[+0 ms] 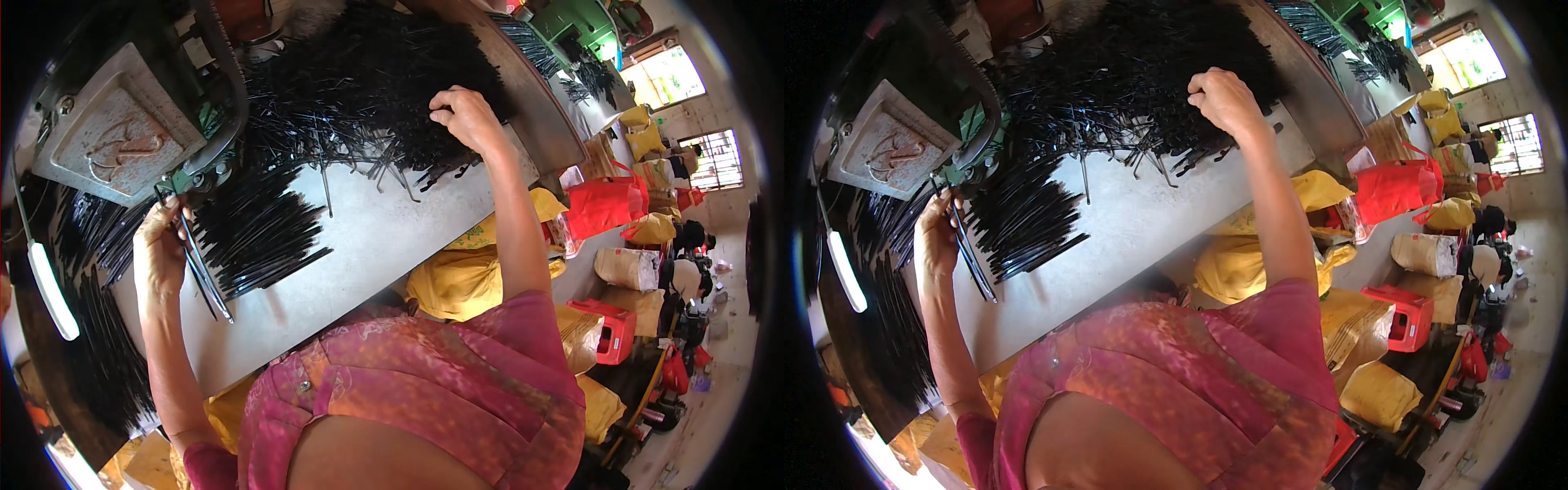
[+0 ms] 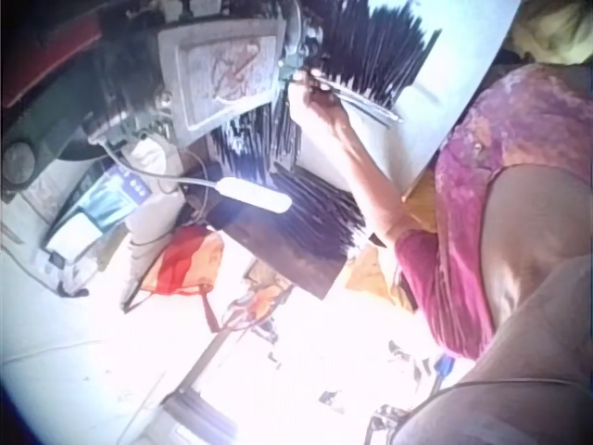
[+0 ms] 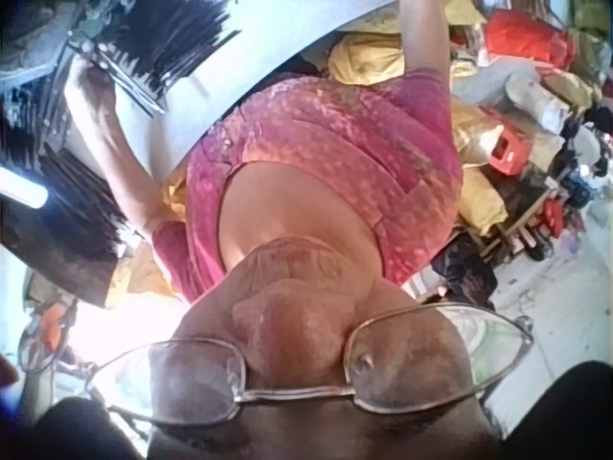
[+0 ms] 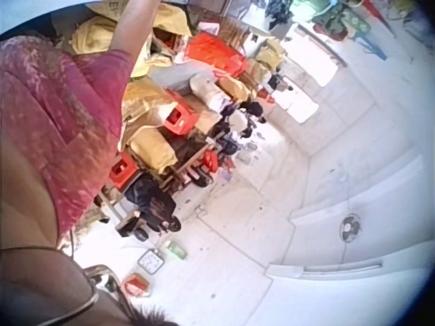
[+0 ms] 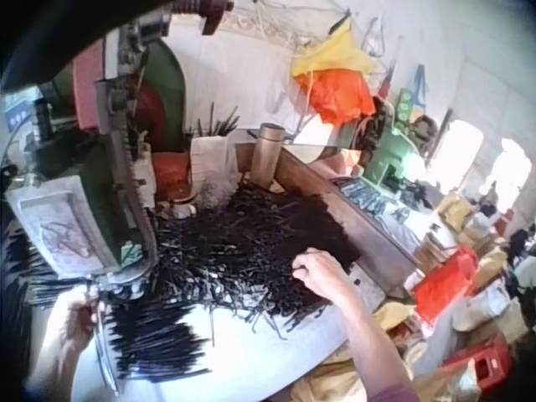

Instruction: The person assembles small plastic components and fasteners using a riveting machine or press machine.

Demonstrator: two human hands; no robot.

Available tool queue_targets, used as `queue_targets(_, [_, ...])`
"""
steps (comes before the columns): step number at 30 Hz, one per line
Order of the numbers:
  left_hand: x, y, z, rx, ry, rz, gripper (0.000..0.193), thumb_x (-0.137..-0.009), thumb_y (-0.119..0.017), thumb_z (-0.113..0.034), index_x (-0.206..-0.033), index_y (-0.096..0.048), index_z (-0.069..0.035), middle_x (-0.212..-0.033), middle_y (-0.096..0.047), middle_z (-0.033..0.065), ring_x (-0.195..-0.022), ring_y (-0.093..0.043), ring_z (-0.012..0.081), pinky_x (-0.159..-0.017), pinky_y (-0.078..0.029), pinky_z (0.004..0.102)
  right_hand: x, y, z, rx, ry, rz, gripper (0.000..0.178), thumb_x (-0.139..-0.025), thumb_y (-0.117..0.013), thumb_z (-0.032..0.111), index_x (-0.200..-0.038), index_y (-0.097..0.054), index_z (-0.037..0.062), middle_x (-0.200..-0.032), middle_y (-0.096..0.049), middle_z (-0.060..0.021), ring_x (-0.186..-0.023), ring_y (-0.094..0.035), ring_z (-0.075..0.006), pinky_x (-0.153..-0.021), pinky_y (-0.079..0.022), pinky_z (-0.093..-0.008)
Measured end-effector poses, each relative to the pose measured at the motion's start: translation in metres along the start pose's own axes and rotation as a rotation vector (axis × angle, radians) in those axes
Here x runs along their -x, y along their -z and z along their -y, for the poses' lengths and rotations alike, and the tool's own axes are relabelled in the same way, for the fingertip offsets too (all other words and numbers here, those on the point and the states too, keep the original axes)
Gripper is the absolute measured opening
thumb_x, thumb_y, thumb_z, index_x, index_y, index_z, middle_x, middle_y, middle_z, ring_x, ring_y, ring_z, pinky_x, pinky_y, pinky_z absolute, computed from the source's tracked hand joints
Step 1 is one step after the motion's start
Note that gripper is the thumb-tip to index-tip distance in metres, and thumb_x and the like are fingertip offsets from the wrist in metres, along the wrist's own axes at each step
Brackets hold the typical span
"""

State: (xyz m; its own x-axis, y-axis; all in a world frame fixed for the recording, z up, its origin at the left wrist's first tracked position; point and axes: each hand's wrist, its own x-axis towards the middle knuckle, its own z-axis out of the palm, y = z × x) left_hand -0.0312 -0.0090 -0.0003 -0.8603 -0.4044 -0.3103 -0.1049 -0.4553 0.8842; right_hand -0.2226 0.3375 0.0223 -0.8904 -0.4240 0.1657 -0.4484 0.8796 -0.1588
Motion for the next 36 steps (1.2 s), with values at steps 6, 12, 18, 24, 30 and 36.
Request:
queue_targets(6, [0.007,-0.005,0.002,-0.189,-0.027,-0.026,0.01,-0.073,-0.057,-0.015,-0.073,-0.054,-0.006,-0.06,-0.053,0.0007,-0.04,-0.037,0.0042,-0.034,-0.026,0.0155,-0.003,-0.004,-0.002,-0.075,0.179,0.059,0.011,-0.071,-0.056,0.01,-0.081,-0.055,0.005,-0.082,-0.054,-0.012,-0.085,-0.052,-0.0285,-0.073,-0.04,-0.0352])
queue_targets(12, [0.012,-0.002,0.003,-0.235,0.023,-0.016,0.009,-0.07,-0.061,-0.013,-0.071,-0.056,-0.005,-0.059,-0.055,0.0015,-0.038,-0.036,0.003,-0.035,-0.024,0.0158,-0.002,-0.001,0.007,-0.125,0.272,0.024,0.012,-0.069,-0.056,0.003,-0.081,-0.055,0.0009,-0.078,-0.054,-0.0112,-0.075,-0.054,-0.0291,-0.065,-0.042,-0.0312])
queue_targets(18, [0.012,-0.008,0.004,-0.129,0.026,0.037,0.005,-0.071,-0.058,-0.006,-0.073,-0.057,-0.002,-0.059,-0.055,0.0047,-0.038,-0.039,0.0036,-0.035,-0.027,0.0161,-0.001,0.019,0.051,0.079,0.431,-0.142,0.01,-0.072,-0.055,0.005,-0.082,-0.058,0.0061,-0.081,-0.057,-0.0099,-0.073,-0.055,-0.0268,-0.057,-0.045,-0.0319])
queue_targets(24, [0.012,-0.004,0.01,-0.106,-0.014,0.015,0.003,-0.072,-0.057,-0.004,-0.074,-0.057,-0.001,-0.059,-0.055,0.006,-0.039,-0.041,0.0042,-0.035,-0.028,0.0154,0.005,-0.008,0.151,-0.269,0.704,-0.133,0.015,-0.073,-0.058,0.013,-0.087,-0.058,0.0078,-0.07,-0.058,-0.005,-0.058,-0.055,-0.0191,-0.053,-0.045,-0.0271])
queue_targets(30, [0.019,-0.008,0.005,-0.129,-0.015,0.018,0.002,-0.072,-0.057,-0.003,-0.074,-0.057,-0.002,-0.058,-0.055,0.0047,-0.04,-0.041,0.0039,-0.035,-0.028,0.0152,-0.009,-0.057,0.201,-1.26,0.22,0.613,0.019,-0.08,-0.054,0.014,-0.089,-0.056,-0.0024,-0.058,-0.046,0.0041,-0.042,-0.033,0.001,-0.037,-0.024,-0.0136])
queue_targets(36, [0.02,-0.003,0.004,-0.118,-0.013,0.025,0.002,-0.072,-0.057,-0.003,-0.074,-0.057,-0.002,-0.058,-0.054,0.0043,-0.04,-0.041,0.0035,-0.035,-0.028,0.015,-0.013,-0.058,0.214,-1.327,0.084,0.691,0.022,-0.082,-0.051,0.018,-0.082,-0.057,-0.0029,-0.054,-0.043,0.0054,-0.04,-0.031,0.0013,-0.035,-0.021,-0.0136])
